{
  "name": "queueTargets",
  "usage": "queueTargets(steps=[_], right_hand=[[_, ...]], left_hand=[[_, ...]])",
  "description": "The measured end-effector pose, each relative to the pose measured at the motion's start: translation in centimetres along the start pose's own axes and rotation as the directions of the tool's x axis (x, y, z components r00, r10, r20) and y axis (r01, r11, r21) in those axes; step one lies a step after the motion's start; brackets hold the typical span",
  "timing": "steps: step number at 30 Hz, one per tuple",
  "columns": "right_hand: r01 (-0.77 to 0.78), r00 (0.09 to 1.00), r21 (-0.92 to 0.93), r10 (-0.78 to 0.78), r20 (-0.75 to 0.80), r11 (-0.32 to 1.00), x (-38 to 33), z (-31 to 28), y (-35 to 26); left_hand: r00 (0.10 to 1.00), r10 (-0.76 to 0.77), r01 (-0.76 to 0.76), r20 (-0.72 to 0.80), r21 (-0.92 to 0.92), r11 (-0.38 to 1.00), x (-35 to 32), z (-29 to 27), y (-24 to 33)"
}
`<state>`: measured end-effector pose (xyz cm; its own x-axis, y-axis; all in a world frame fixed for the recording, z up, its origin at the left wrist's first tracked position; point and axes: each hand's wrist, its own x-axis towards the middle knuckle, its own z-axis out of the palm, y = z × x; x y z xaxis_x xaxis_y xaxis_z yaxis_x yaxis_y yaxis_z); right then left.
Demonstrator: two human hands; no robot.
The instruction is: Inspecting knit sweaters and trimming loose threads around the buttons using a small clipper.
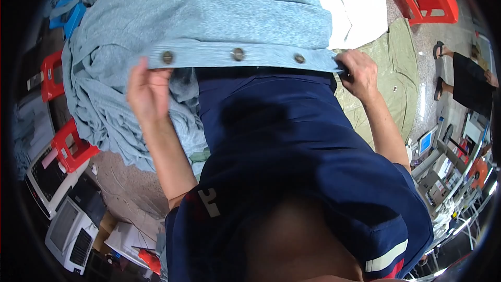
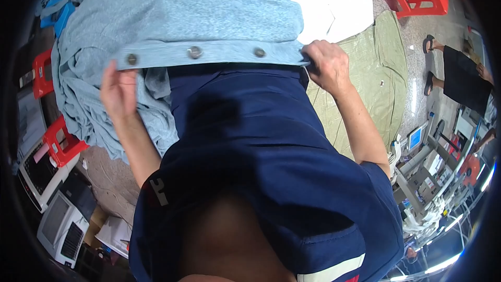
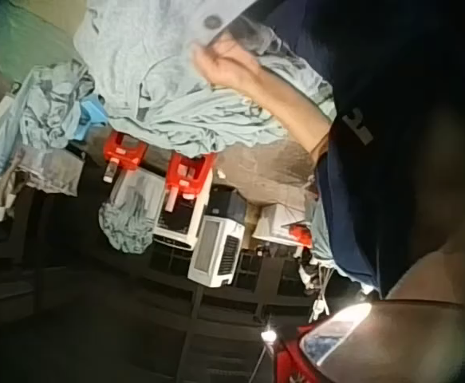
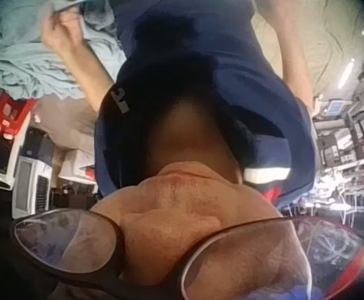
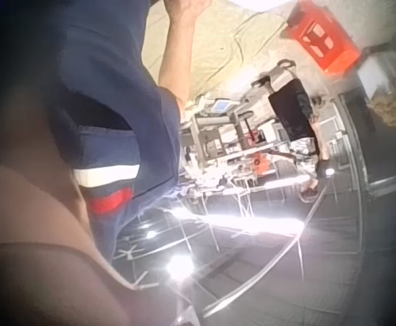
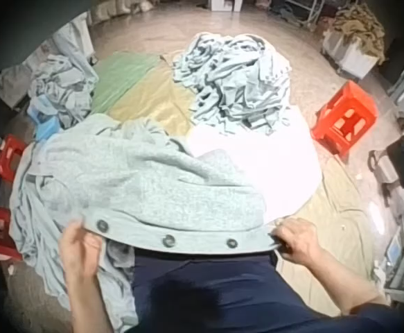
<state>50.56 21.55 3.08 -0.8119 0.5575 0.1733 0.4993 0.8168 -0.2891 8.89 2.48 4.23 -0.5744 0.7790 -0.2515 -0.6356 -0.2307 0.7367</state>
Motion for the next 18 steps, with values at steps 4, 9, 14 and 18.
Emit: queueTargets(steps=[4, 9, 14, 18], right_hand=[[-0.015, 0.953, -0.032, 0.005, -0.303, 0.999, 2.2, -0.8, 0.3], [0.02, 0.927, -0.04, -0.033, -0.374, 0.999, 2.4, 2.2, -0.1], [-0.066, 0.942, 0.129, 0.104, -0.32, 0.989, 1.5, 4.6, -0.3], [-0.216, 0.92, 0.298, 0.296, -0.256, 0.93, 1.2, 6.0, -0.1]], left_hand=[[0.976, 0.217, -0.217, -0.006, -0.019, 0.976, 3.2, 2.4, 4.5], [0.995, 0.054, -0.065, -0.082, -0.135, 0.989, 7.0, -4.1, 0.0], [0.958, 0.019, -0.038, -0.286, -0.059, 0.998, 5.7, -2.5, -2.4], [0.98, -0.039, 0.028, -0.196, -0.06, 0.998, 4.5, -2.1, -3.1]])
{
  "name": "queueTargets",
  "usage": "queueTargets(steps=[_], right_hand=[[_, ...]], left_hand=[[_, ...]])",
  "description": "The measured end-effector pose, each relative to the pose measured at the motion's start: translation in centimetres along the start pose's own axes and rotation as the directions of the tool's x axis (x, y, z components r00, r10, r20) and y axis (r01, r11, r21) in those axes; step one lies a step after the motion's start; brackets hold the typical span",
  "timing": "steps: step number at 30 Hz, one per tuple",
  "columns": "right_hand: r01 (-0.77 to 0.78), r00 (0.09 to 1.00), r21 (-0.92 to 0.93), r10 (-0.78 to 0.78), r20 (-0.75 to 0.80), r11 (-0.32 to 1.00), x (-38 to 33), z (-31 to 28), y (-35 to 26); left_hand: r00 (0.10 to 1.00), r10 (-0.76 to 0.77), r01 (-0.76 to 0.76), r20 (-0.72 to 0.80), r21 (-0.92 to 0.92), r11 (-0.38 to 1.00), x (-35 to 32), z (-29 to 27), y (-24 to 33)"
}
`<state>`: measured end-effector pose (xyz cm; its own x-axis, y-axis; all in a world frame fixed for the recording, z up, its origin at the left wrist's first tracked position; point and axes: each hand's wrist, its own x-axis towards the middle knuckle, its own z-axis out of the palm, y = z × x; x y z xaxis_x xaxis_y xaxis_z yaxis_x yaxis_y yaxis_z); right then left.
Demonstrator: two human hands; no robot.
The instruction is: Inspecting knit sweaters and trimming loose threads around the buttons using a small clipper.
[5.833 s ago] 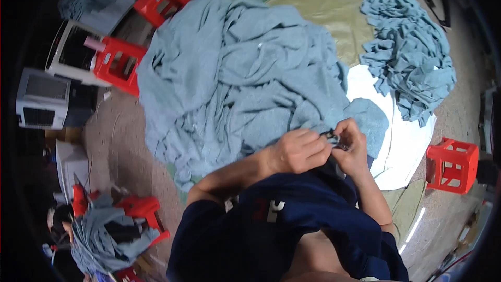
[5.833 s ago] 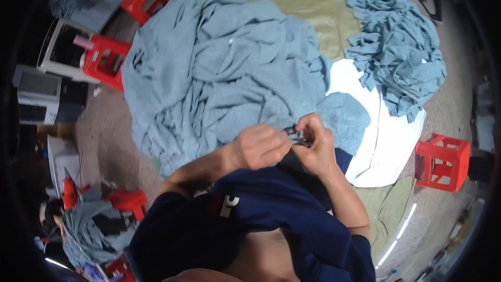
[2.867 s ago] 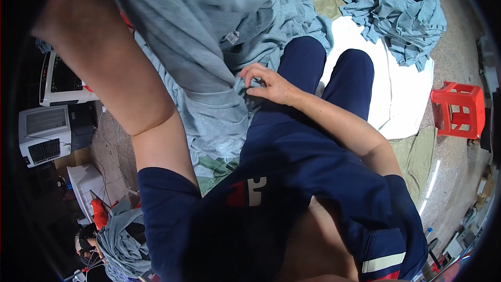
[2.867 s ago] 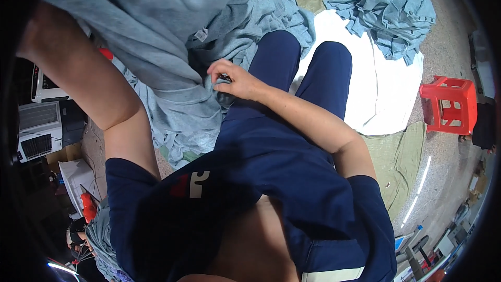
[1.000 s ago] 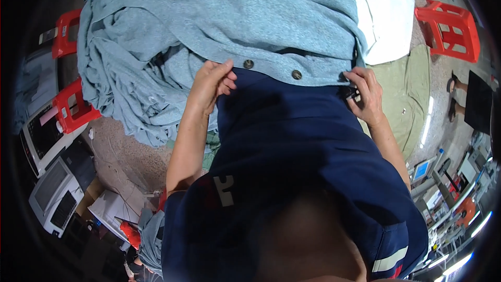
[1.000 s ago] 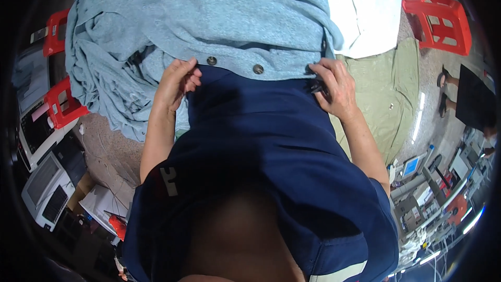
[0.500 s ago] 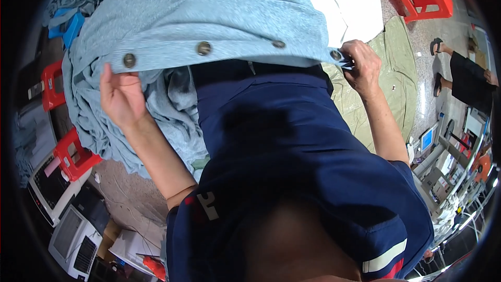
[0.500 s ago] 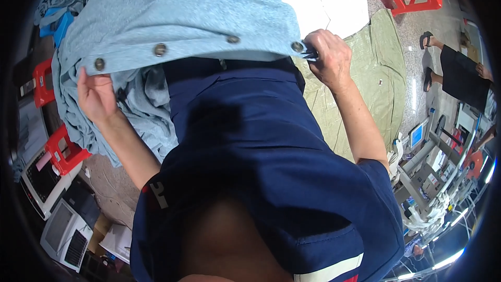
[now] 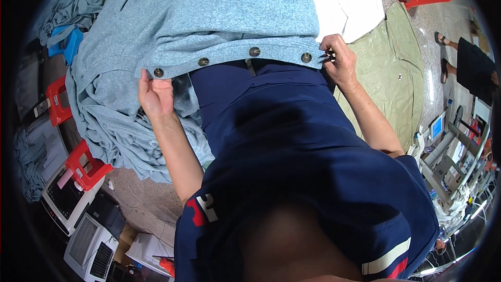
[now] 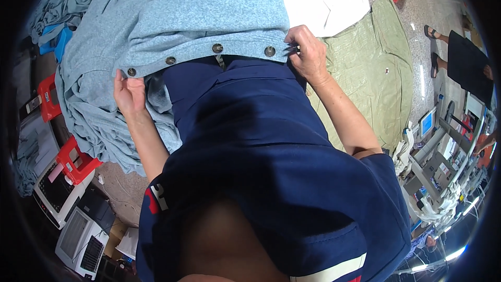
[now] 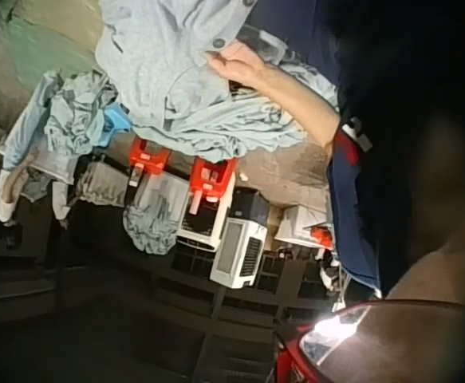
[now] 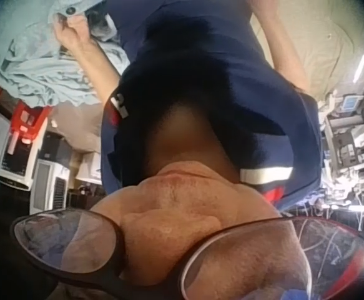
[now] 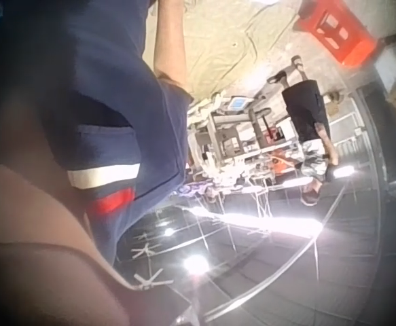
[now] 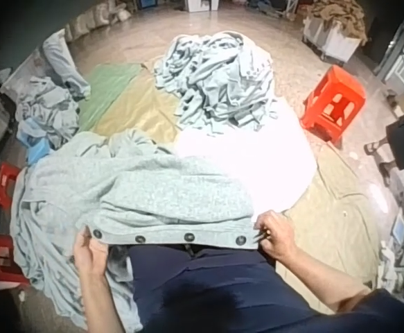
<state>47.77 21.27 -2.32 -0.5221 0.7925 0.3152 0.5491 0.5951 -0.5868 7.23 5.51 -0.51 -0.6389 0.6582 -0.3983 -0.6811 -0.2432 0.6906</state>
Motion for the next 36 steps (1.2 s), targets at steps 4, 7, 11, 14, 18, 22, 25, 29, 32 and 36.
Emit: queueTargets(steps=[4, 7, 11, 14, 18, 22, 25, 29, 32, 36], right_hand=[[-0.097, 0.995, 0.121, 0.094, 0.03, 0.988, -0.1, 0.3, 0.7], [-0.188, 0.981, 0.198, 0.176, 0.076, 0.962, -0.4, 0.5, 0.9], [-0.277, 0.959, 0.249, 0.253, 0.125, 0.928, -0.5, 0.6, 0.5], [-0.299, 0.953, 0.235, 0.274, 0.132, 0.925, -0.8, 0.6, 0.9], [-0.288, 0.956, 0.216, 0.268, 0.118, 0.933, -0.8, 0.5, 1.1], [-0.282, 0.959, 0.281, 0.258, 0.122, 0.917, -0.4, 0.9, 1.2], [-0.271, 0.961, 0.397, 0.267, 0.067, 0.877, -0.9, 1.0, 2.6], [-0.384, 0.917, 0.365, 0.396, 0.045, 0.848, -4.1, -2.0, 8.2], [-0.371, 0.907, 0.467, 0.422, -0.006, 0.803, -5.9, -5.5, 13.4], [-0.559, 0.826, -0.217, 0.517, -0.222, 0.8, -5.0, -9.7, 18.7]], left_hand=[[1.0, -0.011, 0.011, 0.021, 0.026, 1.0, -0.4, -0.5, -0.1], [0.999, -0.029, 0.028, 0.014, 0.033, 0.999, -0.5, -1.3, 0.3], [0.999, -0.025, 0.027, -0.023, 0.092, 0.995, -0.9, -1.6, 0.8], [1.0, -0.029, 0.029, -0.002, 0.076, 0.997, -0.7, -2.0, 0.7], [0.999, -0.036, 0.036, 0.002, 0.039, 0.999, -0.1, -2.2, 0.6], [0.996, -0.003, 0.01, -0.087, 0.071, 0.997, 0.1, -2.1, 1.3], [0.998, -0.054, 0.054, -0.03, 0.0, 0.999, 0.1, -2.6, 1.6], [0.986, -0.167, 0.166, 0.012, -0.212, 0.963, -0.4, -0.8, 0.2], [0.987, -0.149, 0.159, 0.056, -0.269, 0.95, -2.0, 0.4, -1.1], [0.975, -0.198, 0.212, 0.097, -0.173, 0.962, -4.4, 3.1, -3.9]])
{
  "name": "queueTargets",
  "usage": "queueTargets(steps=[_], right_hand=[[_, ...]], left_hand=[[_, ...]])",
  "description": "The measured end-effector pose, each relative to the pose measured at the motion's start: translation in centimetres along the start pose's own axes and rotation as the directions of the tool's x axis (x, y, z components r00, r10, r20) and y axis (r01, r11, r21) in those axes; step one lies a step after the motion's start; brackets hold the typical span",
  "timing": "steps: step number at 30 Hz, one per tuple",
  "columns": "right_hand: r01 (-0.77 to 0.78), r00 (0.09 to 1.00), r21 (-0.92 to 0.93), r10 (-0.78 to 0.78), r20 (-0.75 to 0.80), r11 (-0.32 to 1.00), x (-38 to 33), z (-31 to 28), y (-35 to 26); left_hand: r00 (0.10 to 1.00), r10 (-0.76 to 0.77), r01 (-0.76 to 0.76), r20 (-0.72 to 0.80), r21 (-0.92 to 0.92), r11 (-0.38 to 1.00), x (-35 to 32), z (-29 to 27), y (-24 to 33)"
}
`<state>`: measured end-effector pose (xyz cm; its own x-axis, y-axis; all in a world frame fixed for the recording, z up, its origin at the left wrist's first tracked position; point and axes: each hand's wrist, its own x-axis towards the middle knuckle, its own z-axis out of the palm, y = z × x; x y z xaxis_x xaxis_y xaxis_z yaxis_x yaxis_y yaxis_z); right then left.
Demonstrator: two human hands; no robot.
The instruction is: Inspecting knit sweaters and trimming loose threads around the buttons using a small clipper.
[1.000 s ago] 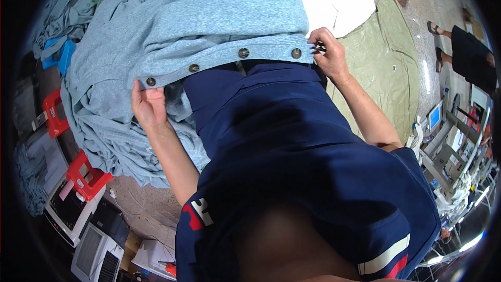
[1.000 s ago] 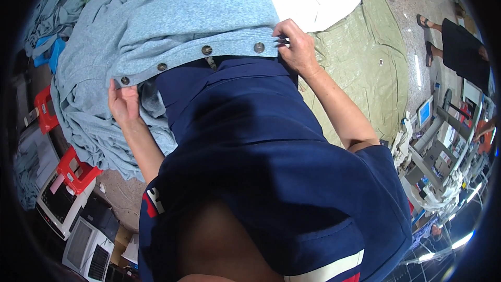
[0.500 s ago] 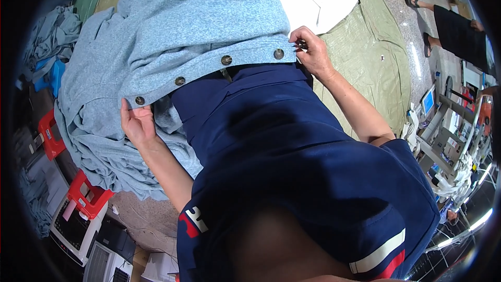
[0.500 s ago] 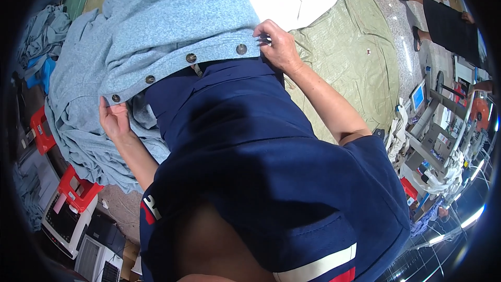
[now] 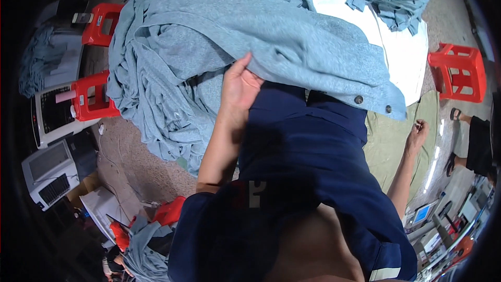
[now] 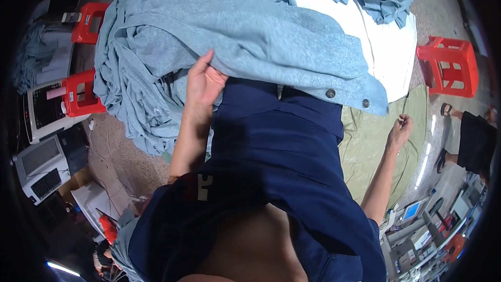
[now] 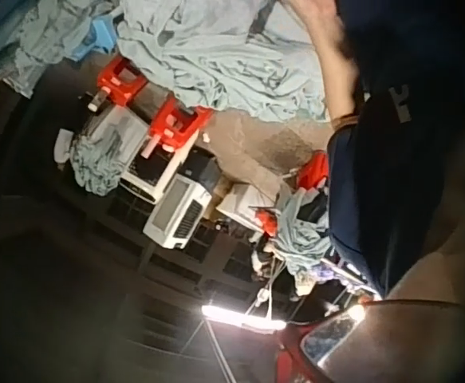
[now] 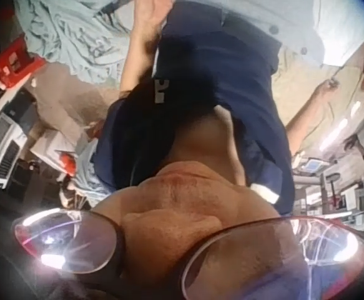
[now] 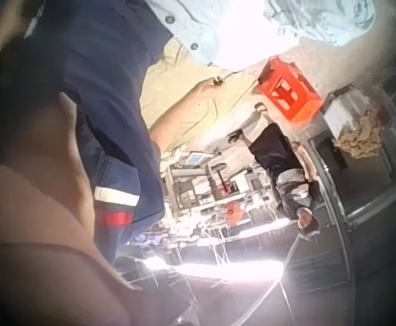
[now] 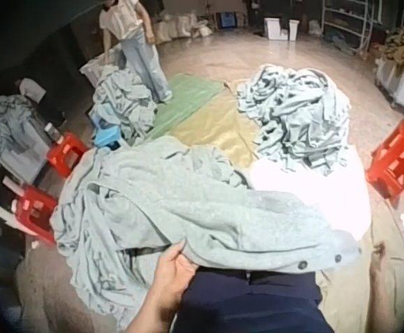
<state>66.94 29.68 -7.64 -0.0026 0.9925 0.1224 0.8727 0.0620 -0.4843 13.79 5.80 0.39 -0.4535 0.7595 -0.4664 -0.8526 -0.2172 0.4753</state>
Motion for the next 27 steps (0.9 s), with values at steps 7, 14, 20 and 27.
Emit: queueTargets(steps=[7, 14, 20, 27], right_hand=[[0.678, 0.525, 0.595, -0.851, 0.019, 0.431, -6.3, 1.9, -28.9], [0.884, 0.324, 0.36, -0.946, -0.011, 0.299, -7.3, 8.8, -34.8], [0.726, 0.569, 0.427, -0.82, 0.067, 0.539, -4.5, 8.6, -30.6], [0.356, 0.72, 0.507, -0.576, 0.387, 0.785, -5.0, 6.3, -29.8]], left_hand=[[0.987, 0.0, 0.018, 0.158, -0.115, 0.993, -1.3, 2.7, -1.3], [0.962, 0.175, -0.147, 0.207, -0.145, 0.978, -0.1, 3.4, 0.2], [0.928, 0.364, -0.367, 0.083, 0.384, 0.847, 0.5, 3.3, 3.8], [-0.005, 0.981, -0.095, 0.193, 0.977, -0.193, 3.5, -7.4, 18.0]])
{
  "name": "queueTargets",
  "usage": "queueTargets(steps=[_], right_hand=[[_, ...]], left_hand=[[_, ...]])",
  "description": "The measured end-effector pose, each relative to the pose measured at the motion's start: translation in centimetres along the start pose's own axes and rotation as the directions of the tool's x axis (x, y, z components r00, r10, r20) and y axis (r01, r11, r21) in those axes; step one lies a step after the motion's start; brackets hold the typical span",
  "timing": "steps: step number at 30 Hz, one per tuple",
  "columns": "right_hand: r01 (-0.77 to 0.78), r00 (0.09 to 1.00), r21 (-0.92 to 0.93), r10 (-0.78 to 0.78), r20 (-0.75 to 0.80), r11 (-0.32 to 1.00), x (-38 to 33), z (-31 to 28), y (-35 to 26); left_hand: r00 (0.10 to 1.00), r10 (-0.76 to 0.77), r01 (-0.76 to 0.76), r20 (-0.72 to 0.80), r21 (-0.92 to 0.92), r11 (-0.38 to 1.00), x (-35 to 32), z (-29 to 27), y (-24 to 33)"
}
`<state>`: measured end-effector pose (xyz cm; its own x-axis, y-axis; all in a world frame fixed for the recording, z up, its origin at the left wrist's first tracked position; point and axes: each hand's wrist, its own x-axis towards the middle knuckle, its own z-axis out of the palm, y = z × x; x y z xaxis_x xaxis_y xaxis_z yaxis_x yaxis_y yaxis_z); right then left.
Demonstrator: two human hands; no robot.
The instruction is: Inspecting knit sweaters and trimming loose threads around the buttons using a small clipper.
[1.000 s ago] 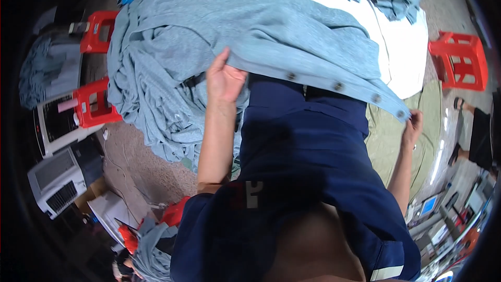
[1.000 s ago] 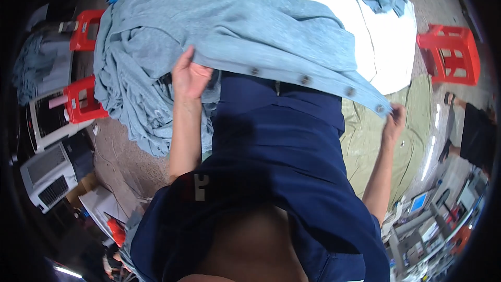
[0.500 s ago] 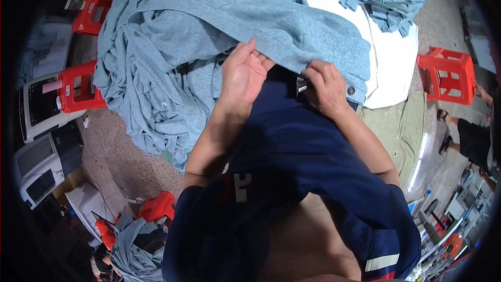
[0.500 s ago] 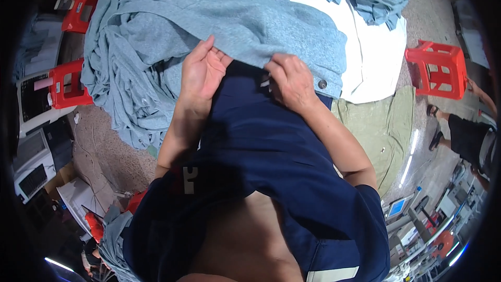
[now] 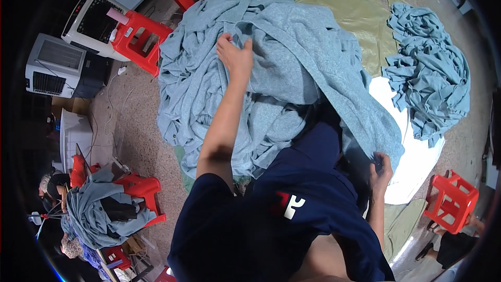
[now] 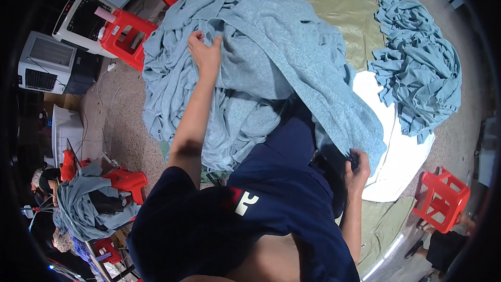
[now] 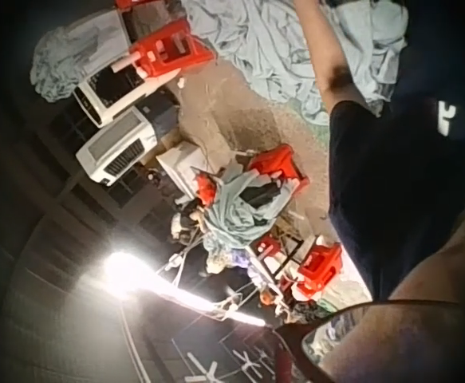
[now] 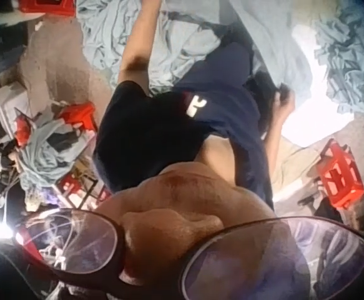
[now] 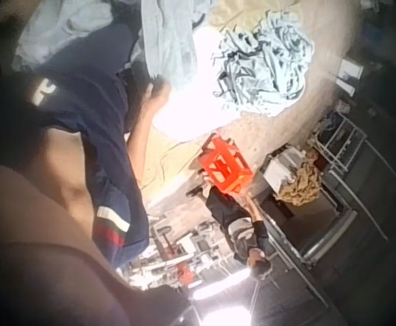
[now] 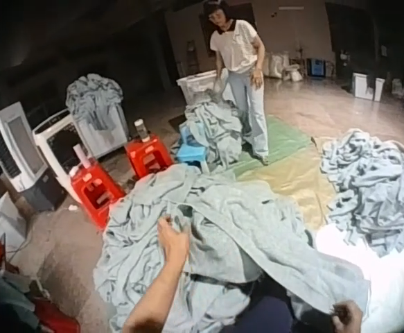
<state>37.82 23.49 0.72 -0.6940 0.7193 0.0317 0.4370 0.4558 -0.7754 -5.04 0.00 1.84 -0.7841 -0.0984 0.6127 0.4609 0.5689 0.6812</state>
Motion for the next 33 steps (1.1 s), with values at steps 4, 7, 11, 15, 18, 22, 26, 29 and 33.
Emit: queueTargets(steps=[4, 7, 11, 15, 18, 22, 26, 29, 33], right_hand=[[-0.025, 0.997, -0.135, 0.034, 0.065, 0.991, 0.7, -0.7, -1.1], [-0.055, 0.997, -0.09, 0.06, 0.049, 0.994, 0.8, -1.1, -0.6], [-0.063, 0.998, 0.039, 0.063, -0.003, 0.997, 0.7, -1.4, 0.2], [-0.057, 0.987, 0.226, 0.089, -0.131, 0.972, 1.1, -1.9, 2.1], [-0.091, 0.966, 0.374, 0.174, -0.193, 0.923, 1.7, -3.4, 0.6], [0.038, 0.969, 0.754, 0.159, -0.187, 0.656, 0.7, -7.0, -0.7], [0.49, 0.826, 0.513, -0.564, -0.012, 0.705, -1.4, -11.4, -8.5], [0.458, 0.837, 0.641, -0.542, -0.077, 0.616, -2.6, -11.2, -14.9], [0.531, 0.796, 0.519, -0.605, -0.033, 0.67, 0.2, -8.3, -14.3]], left_hand=[[0.933, -0.288, 0.207, 0.215, 0.333, 0.92, 1.9, 0.5, -2.9], [0.898, -0.32, 0.2, 0.303, 0.366, 0.909, 1.2, -0.3, -3.8], [0.958, -0.174, 0.081, 0.226, 0.369, 0.926, -2.1, -1.8, -3.1], [0.859, -0.481, 0.502, 0.177, -0.101, 0.859, -2.7, -3.0, -7.7], [0.591, -0.748, 0.704, 0.301, -0.645, 0.296, -2.8, -4.5, -7.3], [0.793, -0.454, 0.542, 0.407, -0.811, 0.22, -0.4, -7.8, 4.5], [0.811, 0.098, 0.495, 0.577, -0.765, 0.412, -1.5, -10.9, 18.7], [0.562, 0.784, -0.174, 0.263, -0.889, 0.423, -4.3, -12.7, 23.8], [0.145, 0.887, 0.157, 0.438, -0.896, 0.416, -6.8, -10.8, 29.4]])
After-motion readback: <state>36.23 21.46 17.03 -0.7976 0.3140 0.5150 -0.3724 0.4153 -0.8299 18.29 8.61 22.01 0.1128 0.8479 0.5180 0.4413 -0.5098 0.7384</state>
